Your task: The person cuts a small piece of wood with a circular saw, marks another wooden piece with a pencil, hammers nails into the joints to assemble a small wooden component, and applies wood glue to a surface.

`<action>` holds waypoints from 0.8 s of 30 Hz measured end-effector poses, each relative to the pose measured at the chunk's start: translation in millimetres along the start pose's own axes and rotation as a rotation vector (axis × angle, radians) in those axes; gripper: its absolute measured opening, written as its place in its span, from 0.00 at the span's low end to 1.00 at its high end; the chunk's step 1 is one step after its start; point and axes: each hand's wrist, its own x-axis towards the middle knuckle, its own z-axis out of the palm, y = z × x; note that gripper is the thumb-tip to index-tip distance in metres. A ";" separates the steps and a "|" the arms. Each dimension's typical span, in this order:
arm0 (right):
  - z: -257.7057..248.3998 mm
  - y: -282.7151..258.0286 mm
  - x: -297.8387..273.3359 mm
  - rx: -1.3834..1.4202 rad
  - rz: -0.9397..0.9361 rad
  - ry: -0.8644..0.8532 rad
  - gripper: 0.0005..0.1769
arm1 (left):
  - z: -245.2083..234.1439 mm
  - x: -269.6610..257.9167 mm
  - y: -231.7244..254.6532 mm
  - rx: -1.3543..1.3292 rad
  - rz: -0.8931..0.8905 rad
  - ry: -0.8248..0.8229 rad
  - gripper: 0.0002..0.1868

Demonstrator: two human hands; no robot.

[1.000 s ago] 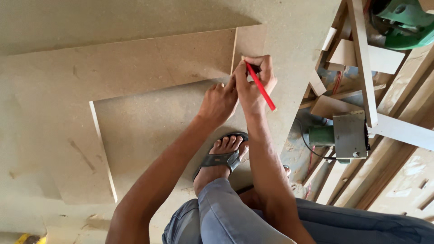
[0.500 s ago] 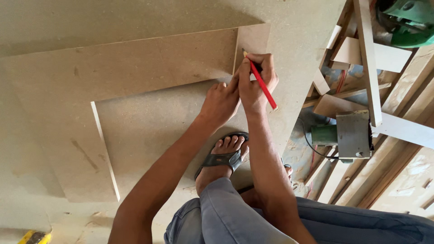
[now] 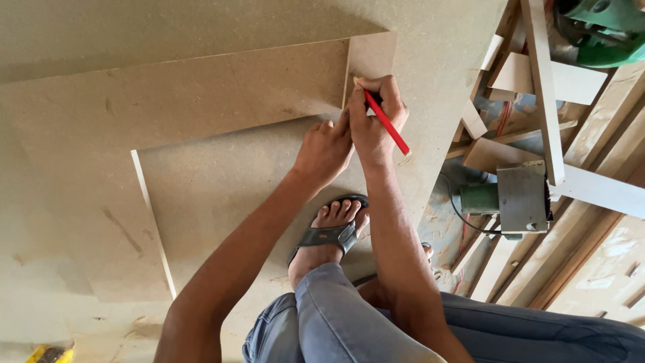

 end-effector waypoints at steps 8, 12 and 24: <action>-1.4 4.6 -0.4 -0.093 -0.043 0.029 0.03 | 0.7 0.3 0.1 -0.001 -0.026 -0.036 0.14; -3.0 6.1 -1.1 0.035 0.046 0.052 0.03 | -2.4 3.7 2.5 -0.019 -0.028 -0.004 0.19; -2.7 5.1 -1.7 -0.053 0.018 0.020 0.03 | -3.4 1.8 0.1 0.005 0.000 0.013 0.13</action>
